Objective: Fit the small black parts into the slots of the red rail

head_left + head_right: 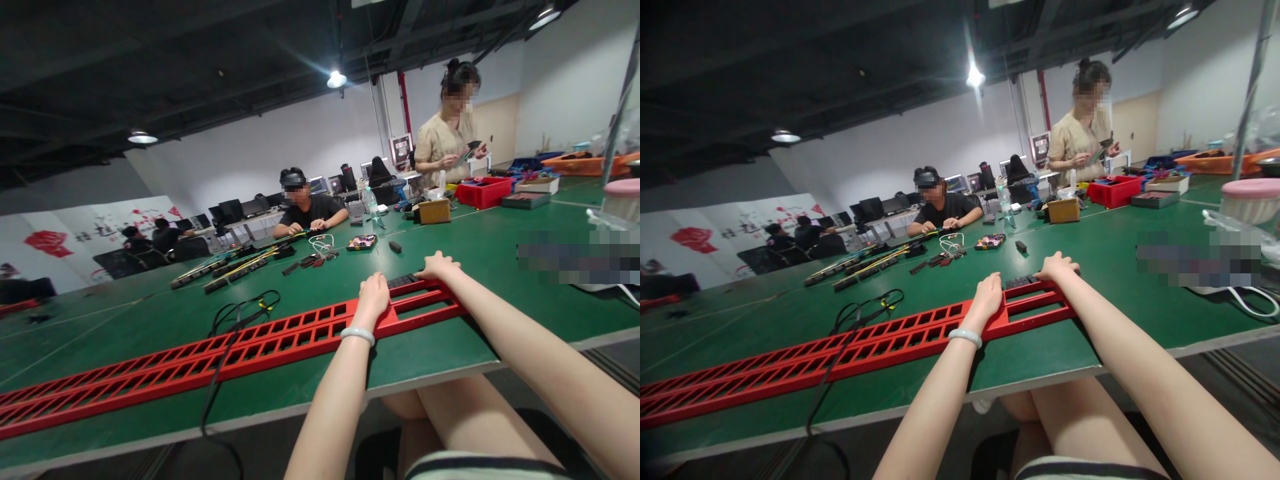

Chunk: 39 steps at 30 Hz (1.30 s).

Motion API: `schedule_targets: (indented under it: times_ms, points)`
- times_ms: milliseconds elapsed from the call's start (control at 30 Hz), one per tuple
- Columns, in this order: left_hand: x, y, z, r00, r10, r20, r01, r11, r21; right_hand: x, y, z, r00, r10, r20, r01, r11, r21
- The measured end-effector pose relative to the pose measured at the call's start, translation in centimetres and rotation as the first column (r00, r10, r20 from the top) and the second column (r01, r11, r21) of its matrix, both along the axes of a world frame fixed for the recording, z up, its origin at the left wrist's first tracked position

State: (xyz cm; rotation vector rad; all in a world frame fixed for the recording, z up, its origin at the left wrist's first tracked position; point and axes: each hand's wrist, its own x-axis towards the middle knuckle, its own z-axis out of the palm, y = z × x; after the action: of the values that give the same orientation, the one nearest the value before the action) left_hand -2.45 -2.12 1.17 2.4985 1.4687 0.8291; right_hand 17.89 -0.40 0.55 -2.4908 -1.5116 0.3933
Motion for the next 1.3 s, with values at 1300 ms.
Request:
schedule_targets:
  times_ms: [1300]
  points:
    - [0.2, 0.7, 0.2, 0.968, 0.042, 0.246, -0.036, 0.999, -0.027, -7.9, -2.2, 2.0, 0.953, 0.275, 0.128, -0.303, 0.842, 0.446]
